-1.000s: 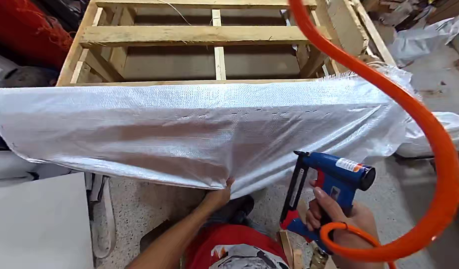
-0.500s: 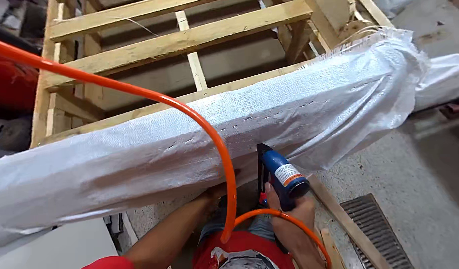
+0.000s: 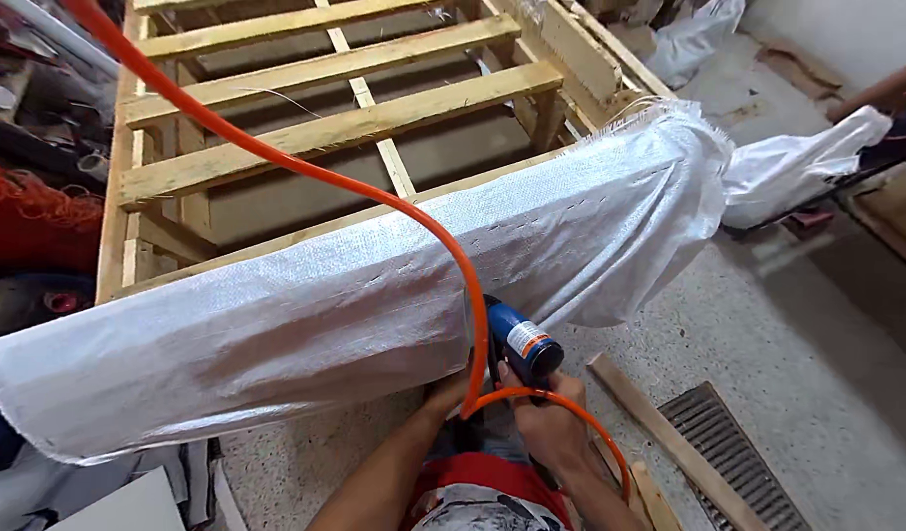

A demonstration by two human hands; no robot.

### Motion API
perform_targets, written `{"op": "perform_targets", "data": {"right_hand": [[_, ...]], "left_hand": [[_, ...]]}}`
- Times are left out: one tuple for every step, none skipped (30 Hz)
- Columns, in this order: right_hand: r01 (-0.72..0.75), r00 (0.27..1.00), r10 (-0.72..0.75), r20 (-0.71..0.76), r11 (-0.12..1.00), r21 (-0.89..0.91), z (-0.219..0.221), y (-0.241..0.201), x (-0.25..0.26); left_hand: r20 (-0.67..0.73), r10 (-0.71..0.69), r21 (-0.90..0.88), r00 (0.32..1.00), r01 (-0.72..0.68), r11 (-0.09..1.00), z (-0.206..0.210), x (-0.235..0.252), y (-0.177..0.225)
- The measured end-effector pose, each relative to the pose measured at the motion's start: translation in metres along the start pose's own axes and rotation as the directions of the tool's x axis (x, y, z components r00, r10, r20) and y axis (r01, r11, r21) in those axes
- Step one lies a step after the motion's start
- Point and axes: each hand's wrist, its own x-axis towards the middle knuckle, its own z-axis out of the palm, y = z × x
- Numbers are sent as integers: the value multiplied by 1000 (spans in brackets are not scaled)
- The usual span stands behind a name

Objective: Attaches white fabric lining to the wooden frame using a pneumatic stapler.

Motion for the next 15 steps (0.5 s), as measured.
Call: {"op": "perform_targets", "data": {"right_hand": [[-36, 999, 37, -11, 999, 34, -3, 6, -2], [-75, 997, 77, -23, 994, 77, -6, 14, -2], [-106, 993, 111, -33, 987, 123, -9, 23, -1], [-123, 990, 133, -45, 976, 181, -11, 33, 1], [-123, 989, 139, -51, 963, 239, -14, 44, 2], [-113, 990, 134, -52, 949, 295, -15, 54, 5], [-107, 990, 132, -51, 932, 346, -16, 61, 7], [-107, 990, 136, -48, 915, 390, -15, 66, 6], [-112, 989, 142, -40, 899, 423, -14, 69, 5], [-116, 988, 149, -39, 886, 448, -10, 69, 5], [-116, 987, 155, -46, 878, 464, -4, 69, 6], [-114, 986, 157, -51, 870, 479, 3, 70, 6], [-105, 986, 154, -60, 864, 493, 12, 71, 5], [-98, 987, 151, -63, 855, 509, 20, 72, 1], [-100, 986, 154, -60, 844, 527, 28, 71, -3]], "left_hand": [[-77, 29, -13, 997, -30, 999, 17, 13, -25], [-119, 57, 33, 991, -53, 998, 34, 27, -53], [-176, 87, 115, 981, -68, 991, 47, 38, -74], [-202, 109, 180, 973, -72, 981, 56, 44, -88], [-193, 114, 210, 974, -73, 975, 61, 48, -95], [-168, 97, 212, 981, -60, 975, 61, 50, -96], [-158, 57, 191, 986, -26, 981, 59, 51, -92], [-170, 5, 185, 985, 27, 982, 55, 51, -86], [-173, -30, 196, 984, 64, 978, 48, 52, -77], [-164, -22, 206, 986, 56, 977, 40, 56, -71], [-144, 17, 230, 989, 17, 973, 33, 64, -70], [-113, 53, 271, 992, -20, 962, 27, 75, -76], [-59, 73, 308, 996, -52, 950, 21, 82, -84], [5, 80, 350, 997, -76, 934, 14, 81, -86], [58, 86, 399, 995, -102, 911, 6, 76, -86]]}}
